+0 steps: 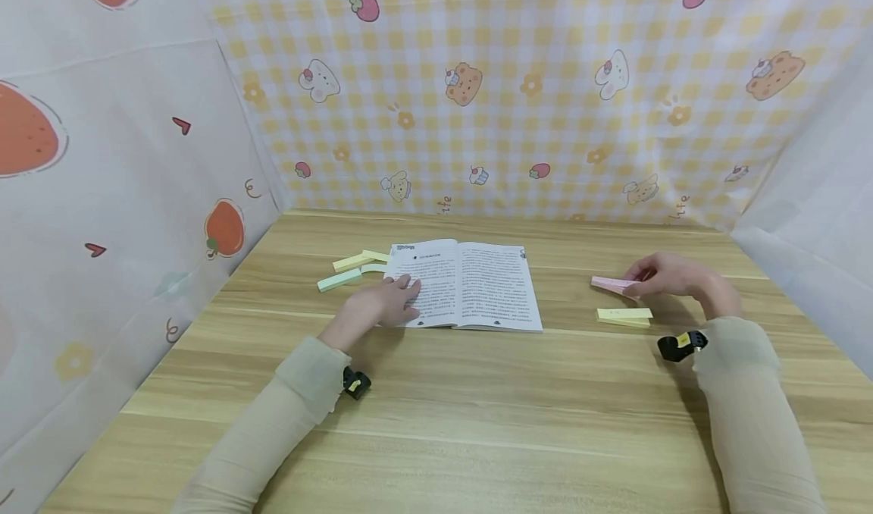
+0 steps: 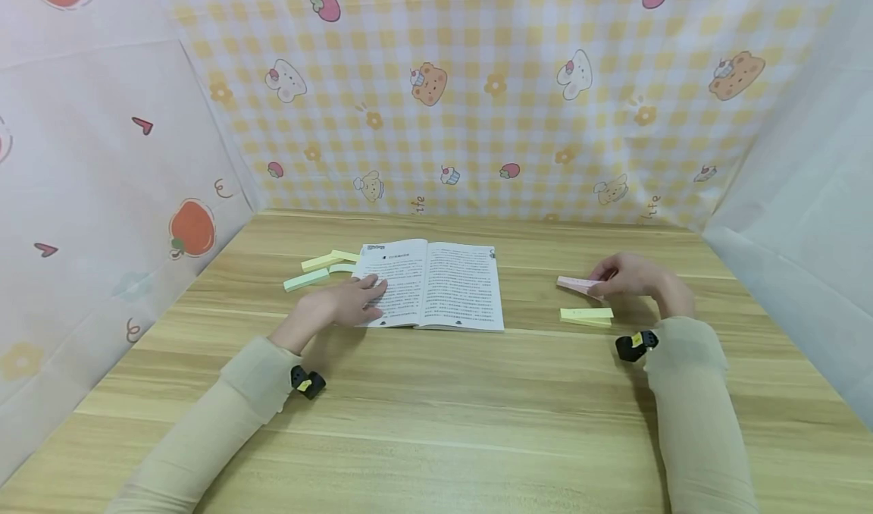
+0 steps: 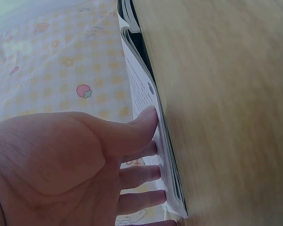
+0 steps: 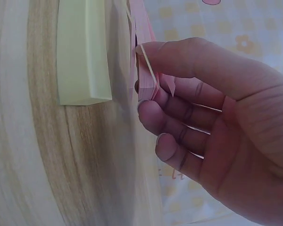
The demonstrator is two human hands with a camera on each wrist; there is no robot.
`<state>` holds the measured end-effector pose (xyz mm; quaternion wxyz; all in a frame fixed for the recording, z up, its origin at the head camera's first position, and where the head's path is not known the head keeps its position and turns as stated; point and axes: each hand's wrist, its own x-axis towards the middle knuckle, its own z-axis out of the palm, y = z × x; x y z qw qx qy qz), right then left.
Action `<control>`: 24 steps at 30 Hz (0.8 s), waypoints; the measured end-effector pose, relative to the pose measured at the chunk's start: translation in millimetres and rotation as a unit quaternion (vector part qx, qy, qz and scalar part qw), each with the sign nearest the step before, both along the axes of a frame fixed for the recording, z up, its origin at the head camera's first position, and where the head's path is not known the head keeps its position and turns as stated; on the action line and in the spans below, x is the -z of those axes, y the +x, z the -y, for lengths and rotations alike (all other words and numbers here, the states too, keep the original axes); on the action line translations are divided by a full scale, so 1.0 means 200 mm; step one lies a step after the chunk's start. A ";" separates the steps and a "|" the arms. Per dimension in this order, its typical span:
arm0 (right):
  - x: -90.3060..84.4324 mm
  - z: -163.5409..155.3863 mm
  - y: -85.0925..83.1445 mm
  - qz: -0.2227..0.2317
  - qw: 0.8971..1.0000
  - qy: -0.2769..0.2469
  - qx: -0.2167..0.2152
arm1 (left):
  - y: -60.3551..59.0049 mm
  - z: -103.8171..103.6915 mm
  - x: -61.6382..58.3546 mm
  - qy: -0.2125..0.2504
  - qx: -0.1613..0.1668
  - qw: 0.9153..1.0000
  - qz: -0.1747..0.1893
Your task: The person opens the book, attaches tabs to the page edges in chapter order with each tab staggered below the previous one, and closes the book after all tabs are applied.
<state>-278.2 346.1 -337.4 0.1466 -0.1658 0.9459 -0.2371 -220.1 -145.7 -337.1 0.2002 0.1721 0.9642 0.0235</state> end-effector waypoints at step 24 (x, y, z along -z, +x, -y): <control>-0.11 0.06 0.04 -0.040 0.997 -0.058 0.014 | -0.05 0.02 0.00 0.048 0.028 0.998 -0.027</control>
